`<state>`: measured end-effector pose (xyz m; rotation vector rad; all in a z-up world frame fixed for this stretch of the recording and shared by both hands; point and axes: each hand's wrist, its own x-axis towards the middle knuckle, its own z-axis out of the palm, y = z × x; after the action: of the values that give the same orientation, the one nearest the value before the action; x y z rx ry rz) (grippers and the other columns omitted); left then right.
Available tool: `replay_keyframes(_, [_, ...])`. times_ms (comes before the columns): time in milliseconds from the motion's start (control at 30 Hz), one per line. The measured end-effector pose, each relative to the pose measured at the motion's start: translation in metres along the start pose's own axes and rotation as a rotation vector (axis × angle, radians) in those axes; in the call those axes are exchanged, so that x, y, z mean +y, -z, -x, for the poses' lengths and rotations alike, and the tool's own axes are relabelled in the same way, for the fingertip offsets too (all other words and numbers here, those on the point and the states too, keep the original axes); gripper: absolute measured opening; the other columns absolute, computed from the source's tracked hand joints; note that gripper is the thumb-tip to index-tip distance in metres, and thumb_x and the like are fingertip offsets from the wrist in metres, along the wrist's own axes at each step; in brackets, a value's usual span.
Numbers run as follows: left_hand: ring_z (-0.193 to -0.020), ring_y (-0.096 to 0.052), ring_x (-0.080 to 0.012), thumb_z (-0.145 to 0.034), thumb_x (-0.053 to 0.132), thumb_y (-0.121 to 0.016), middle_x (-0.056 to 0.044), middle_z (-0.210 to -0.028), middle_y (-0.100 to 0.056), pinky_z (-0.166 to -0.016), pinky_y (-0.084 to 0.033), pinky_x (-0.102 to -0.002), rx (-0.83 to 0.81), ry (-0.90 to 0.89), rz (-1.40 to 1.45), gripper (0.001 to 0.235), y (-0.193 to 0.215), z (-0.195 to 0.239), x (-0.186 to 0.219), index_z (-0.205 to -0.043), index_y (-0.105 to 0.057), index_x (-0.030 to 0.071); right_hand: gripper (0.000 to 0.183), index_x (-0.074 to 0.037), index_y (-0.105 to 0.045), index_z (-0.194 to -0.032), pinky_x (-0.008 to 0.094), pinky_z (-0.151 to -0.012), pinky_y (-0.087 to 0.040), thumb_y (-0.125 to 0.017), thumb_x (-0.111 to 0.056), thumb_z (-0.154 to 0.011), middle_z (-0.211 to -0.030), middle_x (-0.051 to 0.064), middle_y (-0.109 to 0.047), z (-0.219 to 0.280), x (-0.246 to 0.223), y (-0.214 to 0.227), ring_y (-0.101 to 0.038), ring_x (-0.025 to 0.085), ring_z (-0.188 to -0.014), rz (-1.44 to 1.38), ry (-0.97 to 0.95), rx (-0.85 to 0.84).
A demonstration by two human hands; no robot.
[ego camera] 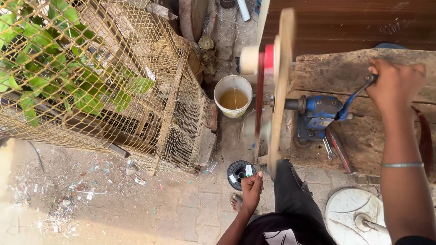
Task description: Winding copper wire onto a spool using a manual winding machine.
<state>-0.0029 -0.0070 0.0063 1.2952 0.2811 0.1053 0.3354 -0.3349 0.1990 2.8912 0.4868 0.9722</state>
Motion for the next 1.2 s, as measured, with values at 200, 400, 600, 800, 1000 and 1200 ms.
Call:
replay_keyframes(200, [-0.047,-0.039,-0.0046,-0.108,0.03,-0.059,0.001,-0.054,-0.051,-0.045,-0.03,-0.027,0.004,0.052,-0.039,0.055,-0.002,-0.001,0.014,-0.06,-0.052,0.004,0.028,-0.032,-0.081,-0.112,0.037,-0.079,-0.049,-0.085,-0.026,-0.085,-0.063,0.001,-0.07,-0.006,-0.004,-0.057,-0.066,0.019,-0.065,0.229,-0.085,-0.215])
replay_keyframes(400, [-0.047,-0.039,-0.0051,-0.108,0.03,-0.059,0.0,-0.054,-0.05,-0.045,-0.029,-0.028,0.015,0.015,-0.019,0.056,-0.003,-0.003,0.01,-0.059,-0.049,0.005,0.033,-0.032,-0.08,-0.117,0.043,-0.067,-0.056,-0.081,-0.022,-0.086,-0.083,0.012,-0.076,0.019,-0.018,-0.081,-0.075,0.032,-0.079,0.076,-0.242,-0.49])
replay_keyframes(600, [-0.045,-0.038,-0.0055,-0.108,0.03,-0.058,-0.001,-0.052,-0.05,-0.044,-0.03,-0.028,0.012,0.018,-0.047,0.057,-0.004,-0.003,0.009,-0.058,-0.05,0.004,0.02,-0.032,-0.081,-0.111,0.047,-0.076,-0.056,-0.076,-0.028,-0.092,-0.094,0.012,-0.078,0.093,-0.007,-0.13,-0.076,0.032,-0.089,0.133,-0.171,-0.595])
replay_keyframes(800, [-0.043,-0.036,-0.0055,-0.108,0.03,-0.058,-0.001,-0.05,-0.047,-0.043,-0.026,-0.028,0.005,-0.045,-0.035,0.059,-0.003,-0.004,-0.001,-0.056,-0.046,0.005,0.042,-0.02,-0.08,-0.096,0.043,-0.087,-0.054,-0.072,-0.061,-0.095,-0.089,0.008,-0.078,0.133,-0.055,-0.042,-0.075,0.025,-0.086,0.266,-0.1,-0.671])
replay_keyframes(1000, [-0.043,-0.036,-0.0053,-0.108,0.029,-0.057,0.0,-0.05,-0.047,-0.043,-0.027,-0.028,-0.013,-0.023,-0.03,0.058,-0.005,-0.003,0.008,-0.056,-0.047,0.006,0.037,-0.022,-0.076,-0.109,0.038,-0.083,-0.051,-0.08,-0.029,-0.073,-0.084,0.005,-0.076,0.149,-0.081,0.054,-0.074,0.021,-0.079,0.153,-0.076,-0.621])
replay_keyframes(1200, [-0.044,-0.035,-0.0051,-0.108,0.029,-0.058,0.0,-0.051,-0.047,-0.043,-0.026,-0.028,-0.02,-0.025,-0.024,0.058,-0.003,0.0,0.003,-0.056,-0.045,0.006,0.038,-0.019,-0.076,-0.11,0.034,-0.08,-0.041,-0.081,-0.019,-0.073,-0.086,-0.001,-0.075,0.155,-0.082,0.104,-0.072,0.013,-0.078,0.059,-0.012,-0.308])
